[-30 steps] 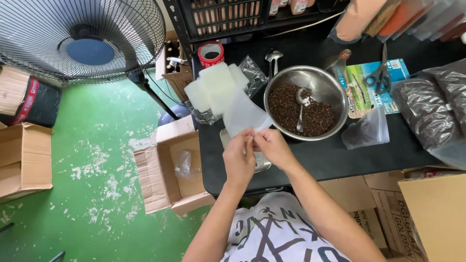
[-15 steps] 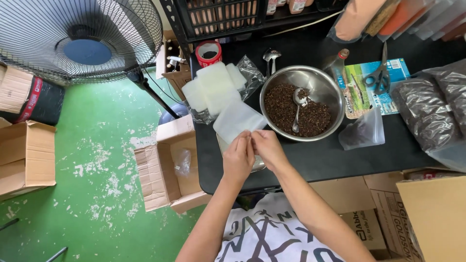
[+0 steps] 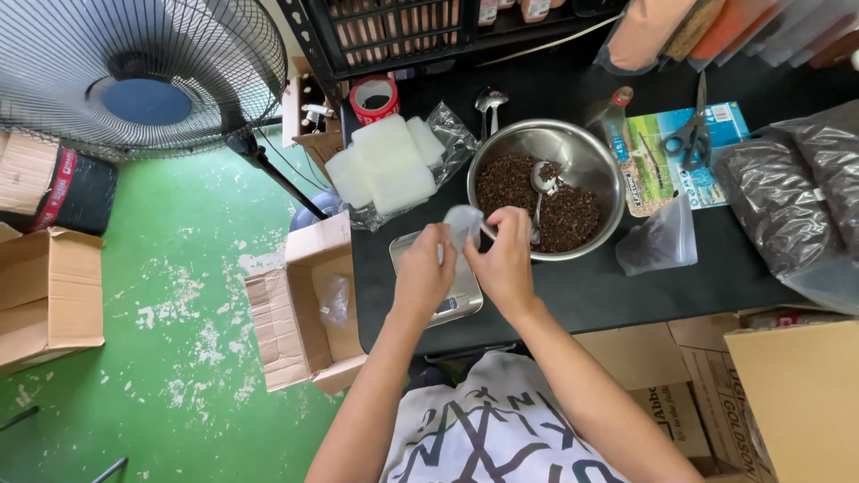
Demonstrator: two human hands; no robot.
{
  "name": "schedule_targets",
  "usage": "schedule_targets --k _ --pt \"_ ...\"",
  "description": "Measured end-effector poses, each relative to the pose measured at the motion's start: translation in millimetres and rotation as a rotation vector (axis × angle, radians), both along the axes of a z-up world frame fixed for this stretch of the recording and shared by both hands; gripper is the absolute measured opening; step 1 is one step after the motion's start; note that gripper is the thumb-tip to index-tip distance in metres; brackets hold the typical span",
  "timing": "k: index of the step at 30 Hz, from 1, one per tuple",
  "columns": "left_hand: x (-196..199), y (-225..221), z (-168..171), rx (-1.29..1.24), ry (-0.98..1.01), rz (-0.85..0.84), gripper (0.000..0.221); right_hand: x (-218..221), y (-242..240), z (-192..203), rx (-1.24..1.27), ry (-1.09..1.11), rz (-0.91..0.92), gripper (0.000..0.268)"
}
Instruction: Filling small plastic bags with coffee beans from a bowl and weighing them on a digital scale to ensure correct quantity.
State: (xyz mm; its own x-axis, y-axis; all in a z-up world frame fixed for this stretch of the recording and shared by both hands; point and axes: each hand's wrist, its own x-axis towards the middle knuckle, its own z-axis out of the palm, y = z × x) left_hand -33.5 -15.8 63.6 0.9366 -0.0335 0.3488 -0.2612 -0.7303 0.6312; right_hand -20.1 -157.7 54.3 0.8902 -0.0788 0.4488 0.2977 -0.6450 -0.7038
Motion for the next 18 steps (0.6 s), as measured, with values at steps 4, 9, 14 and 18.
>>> schedule_targets --k 4,9,14,18 --pt "20.7 5.6 2.6 -0.062 0.289 -0.037 0.010 -4.4 -7.0 0.7 -0.436 -0.311 0.278 0.007" --pt "21.6 -19.0 22.7 -0.008 0.163 -0.200 0.013 12.6 -29.0 -26.5 -0.701 -0.263 0.357 0.009" --pt "21.8 31.6 30.1 -0.280 0.117 -0.142 0.061 -4.2 -37.8 83.4 -0.272 0.022 0.291 0.011" --pt "24.5 50.8 9.9 -0.815 0.340 0.027 0.038 -9.8 -44.8 124.2 0.194 0.366 0.328 0.019"
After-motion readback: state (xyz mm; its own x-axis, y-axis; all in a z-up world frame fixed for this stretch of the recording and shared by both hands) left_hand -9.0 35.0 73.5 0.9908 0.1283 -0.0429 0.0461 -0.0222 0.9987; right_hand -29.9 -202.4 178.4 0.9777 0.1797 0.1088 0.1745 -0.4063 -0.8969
